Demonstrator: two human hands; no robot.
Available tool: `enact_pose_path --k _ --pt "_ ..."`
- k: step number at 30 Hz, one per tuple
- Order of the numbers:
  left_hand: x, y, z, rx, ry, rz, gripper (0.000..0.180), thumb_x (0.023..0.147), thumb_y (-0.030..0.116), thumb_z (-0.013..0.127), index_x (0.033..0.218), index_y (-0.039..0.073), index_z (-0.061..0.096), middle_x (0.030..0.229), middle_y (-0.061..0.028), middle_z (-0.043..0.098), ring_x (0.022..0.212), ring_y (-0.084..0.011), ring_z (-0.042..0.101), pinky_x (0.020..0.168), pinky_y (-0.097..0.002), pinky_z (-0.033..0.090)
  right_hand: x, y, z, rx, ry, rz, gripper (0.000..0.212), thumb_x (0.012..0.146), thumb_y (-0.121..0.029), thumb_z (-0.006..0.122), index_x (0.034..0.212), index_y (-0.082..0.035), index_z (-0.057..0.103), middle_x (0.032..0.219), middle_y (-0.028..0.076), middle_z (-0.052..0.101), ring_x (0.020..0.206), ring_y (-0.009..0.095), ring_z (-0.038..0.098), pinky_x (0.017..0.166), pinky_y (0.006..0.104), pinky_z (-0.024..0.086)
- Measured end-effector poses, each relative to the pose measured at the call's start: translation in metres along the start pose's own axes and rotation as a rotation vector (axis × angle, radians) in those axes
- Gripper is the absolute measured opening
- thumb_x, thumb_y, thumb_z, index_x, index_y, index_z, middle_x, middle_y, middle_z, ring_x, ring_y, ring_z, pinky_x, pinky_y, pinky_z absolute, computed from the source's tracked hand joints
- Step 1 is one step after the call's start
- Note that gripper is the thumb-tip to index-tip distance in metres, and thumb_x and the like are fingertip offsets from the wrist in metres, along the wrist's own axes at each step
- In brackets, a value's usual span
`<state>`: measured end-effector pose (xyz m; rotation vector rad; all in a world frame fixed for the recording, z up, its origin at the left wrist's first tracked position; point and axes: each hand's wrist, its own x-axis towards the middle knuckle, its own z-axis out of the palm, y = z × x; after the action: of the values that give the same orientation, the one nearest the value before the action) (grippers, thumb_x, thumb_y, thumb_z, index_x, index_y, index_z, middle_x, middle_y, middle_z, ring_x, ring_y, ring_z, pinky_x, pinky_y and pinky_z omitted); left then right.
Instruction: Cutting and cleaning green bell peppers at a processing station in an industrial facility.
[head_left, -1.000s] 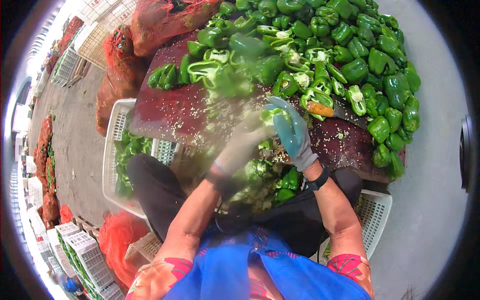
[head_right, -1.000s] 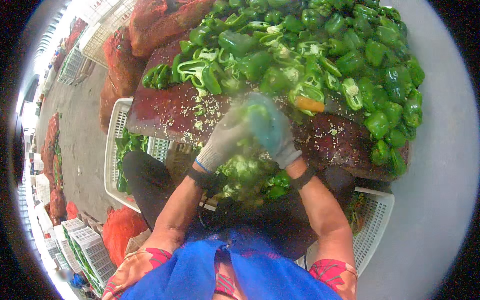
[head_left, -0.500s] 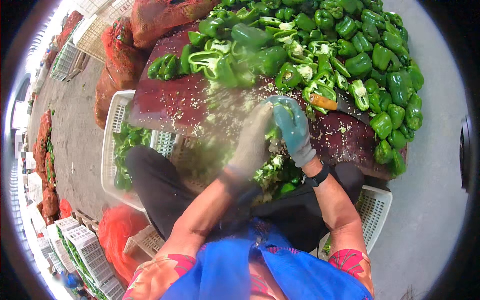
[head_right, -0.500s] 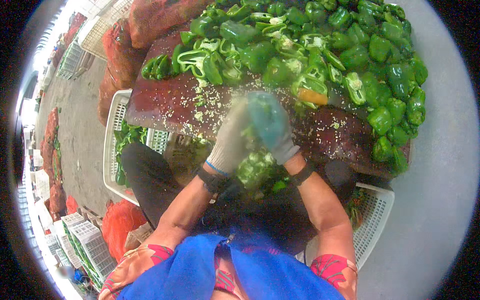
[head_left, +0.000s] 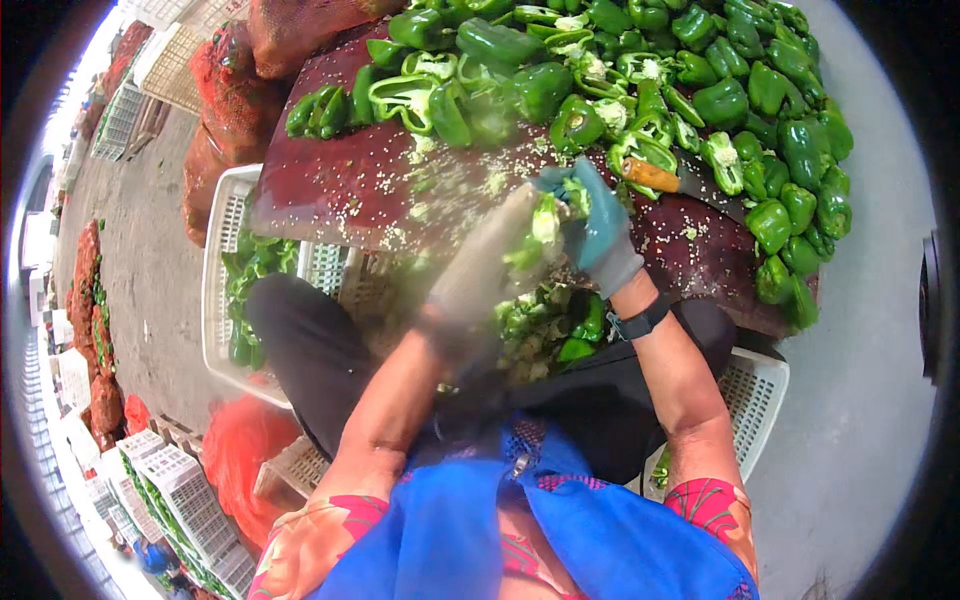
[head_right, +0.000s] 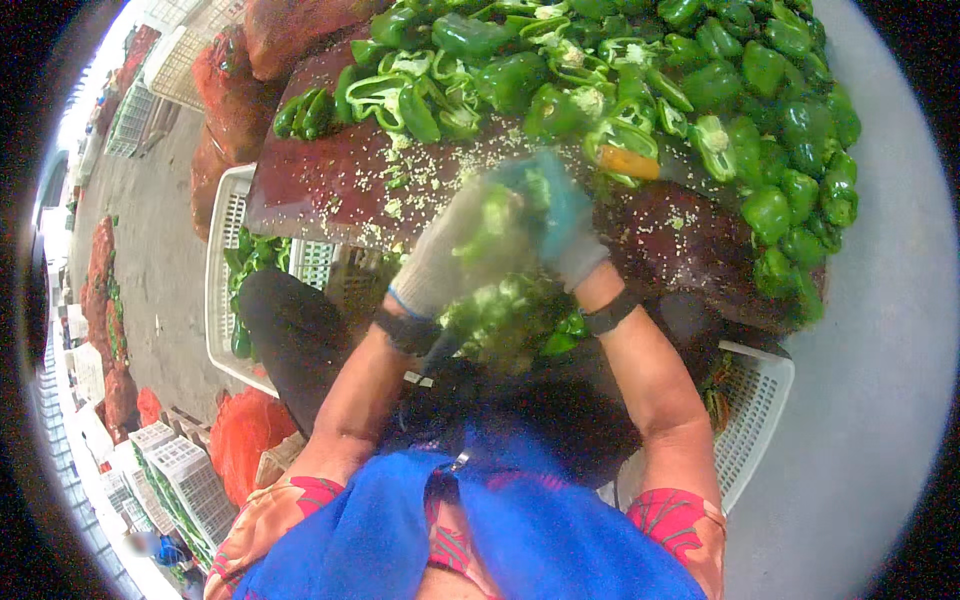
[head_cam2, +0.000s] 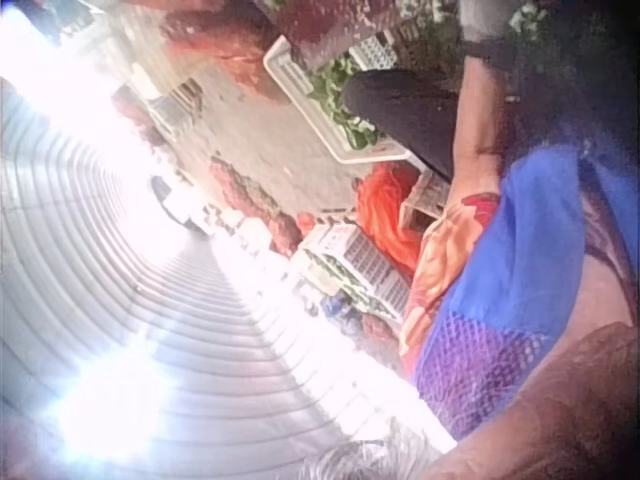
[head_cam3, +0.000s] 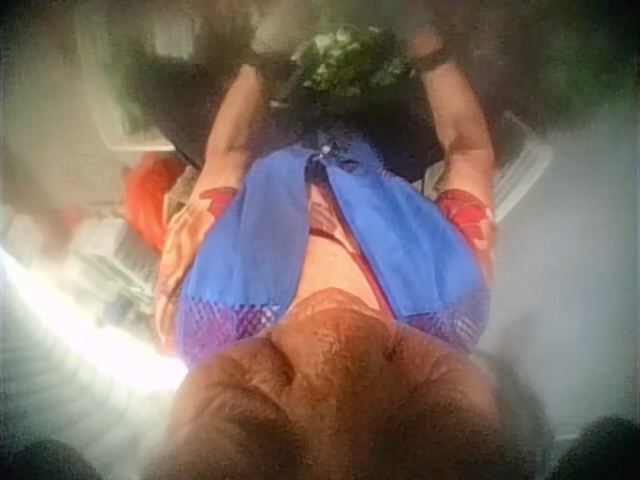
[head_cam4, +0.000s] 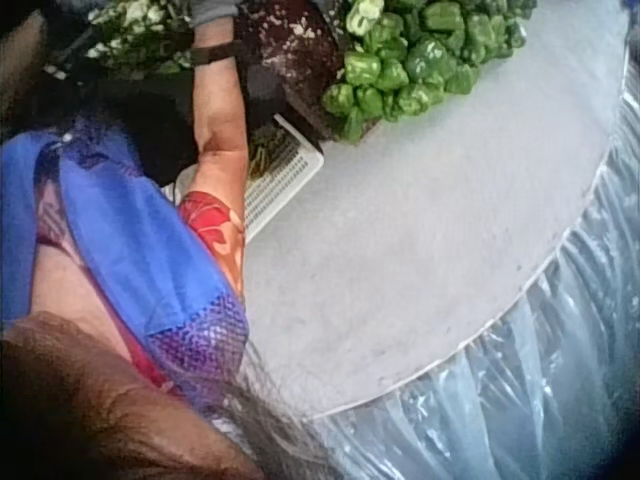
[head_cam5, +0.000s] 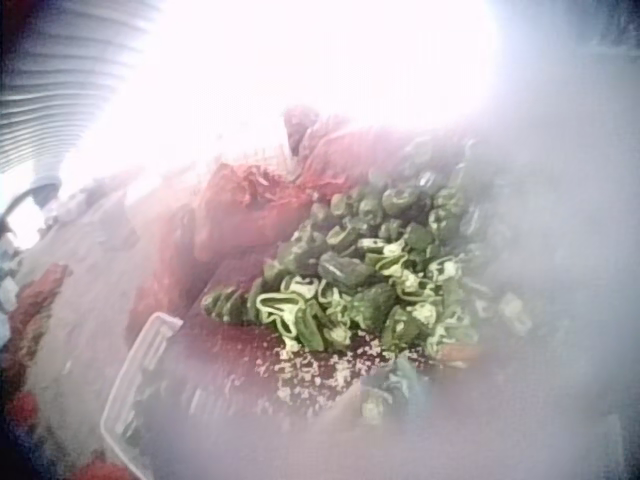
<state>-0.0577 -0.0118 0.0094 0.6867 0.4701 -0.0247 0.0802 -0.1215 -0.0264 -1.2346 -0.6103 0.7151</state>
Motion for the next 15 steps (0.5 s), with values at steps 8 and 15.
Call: enact_pose_path --k 8,15 --pt "-0.038 0.039 -0.006 1.541 0.186 0.038 0.051 0.091 0.039 0.068 0.132 0.009 0.061 0.102 -0.0200 0.072 0.094 -0.0339 0.071 0.082 -0.0425 0.055 0.012 -0.007 -0.021 0.911 0.075 0.413 0.056 0.107 -0.048 0.040 0.134 -0.002 0.058 0.128 0.018 0.067 0.117 0.034 0.065 0.096 0.0473 0.055" --pt "0.009 0.028 -0.021 1.004 0.407 0.262 0.041 0.092 0.025 0.072 0.124 0.000 0.065 0.103 -0.0073 0.073 0.090 -0.0132 0.066 0.077 -0.0272 0.055 0.008 -0.030 -0.006 0.368 0.200 0.037 0.047 0.109 -0.036 0.040 0.129 0.002 0.061 0.121 0.018 0.069 0.109 0.031 0.068 0.092 0.0420 0.055"
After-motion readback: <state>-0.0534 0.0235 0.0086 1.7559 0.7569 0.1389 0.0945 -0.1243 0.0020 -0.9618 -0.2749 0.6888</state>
